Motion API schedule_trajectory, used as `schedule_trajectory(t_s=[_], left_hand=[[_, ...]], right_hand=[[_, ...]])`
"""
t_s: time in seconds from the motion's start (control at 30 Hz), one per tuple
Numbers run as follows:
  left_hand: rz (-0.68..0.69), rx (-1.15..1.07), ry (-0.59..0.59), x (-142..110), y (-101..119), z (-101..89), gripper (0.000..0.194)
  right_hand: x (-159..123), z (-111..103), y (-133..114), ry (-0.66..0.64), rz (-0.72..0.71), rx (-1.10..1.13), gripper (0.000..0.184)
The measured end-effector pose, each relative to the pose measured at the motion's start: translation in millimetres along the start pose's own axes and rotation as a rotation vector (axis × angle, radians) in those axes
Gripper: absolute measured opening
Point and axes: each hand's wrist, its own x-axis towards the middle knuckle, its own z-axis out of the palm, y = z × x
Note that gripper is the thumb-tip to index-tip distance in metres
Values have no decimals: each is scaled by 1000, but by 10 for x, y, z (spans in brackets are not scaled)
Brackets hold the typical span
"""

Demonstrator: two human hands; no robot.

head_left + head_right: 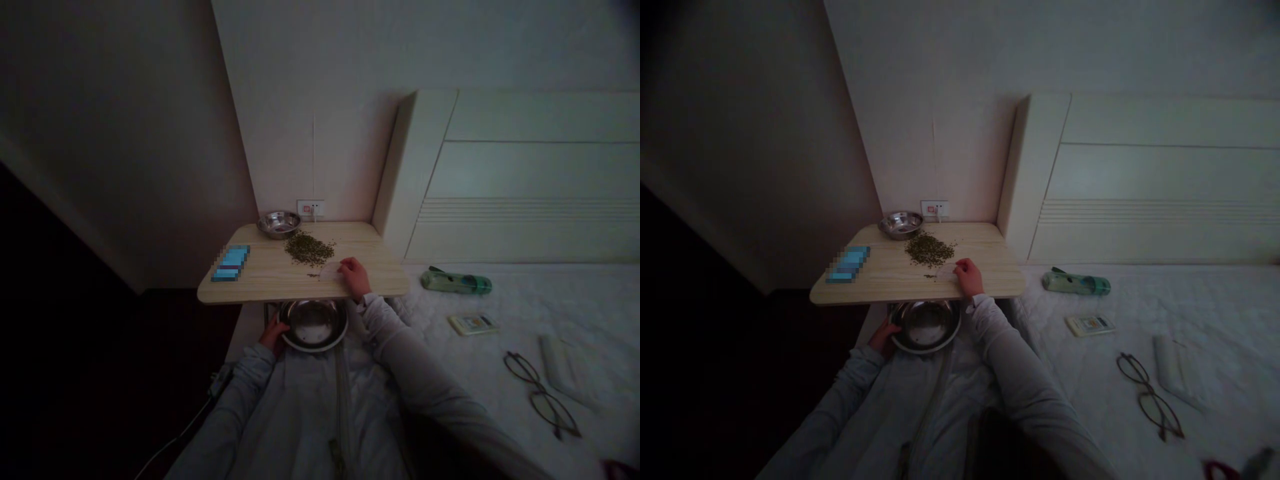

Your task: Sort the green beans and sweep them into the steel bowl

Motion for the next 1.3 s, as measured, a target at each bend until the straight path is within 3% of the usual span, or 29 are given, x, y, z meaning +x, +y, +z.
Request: schedule_trajectory(t_s=[0.3,0.53,1.17,1.3], left_hand=[[-15,13,57,-56,41,41,48],[-8,6,45,-58,56,82,58],[-6,19,59,-20,21,33,46],[-2,-1,49,-14,7,25,45]], right_hand=[[-2,-2,-6,-37,27,2,15],[-15,-8,-17,-42,15,-12,15],[-23,-14,-24,-85,24,-50,10],[-18,-12,-7,-175,-1,9,11]])
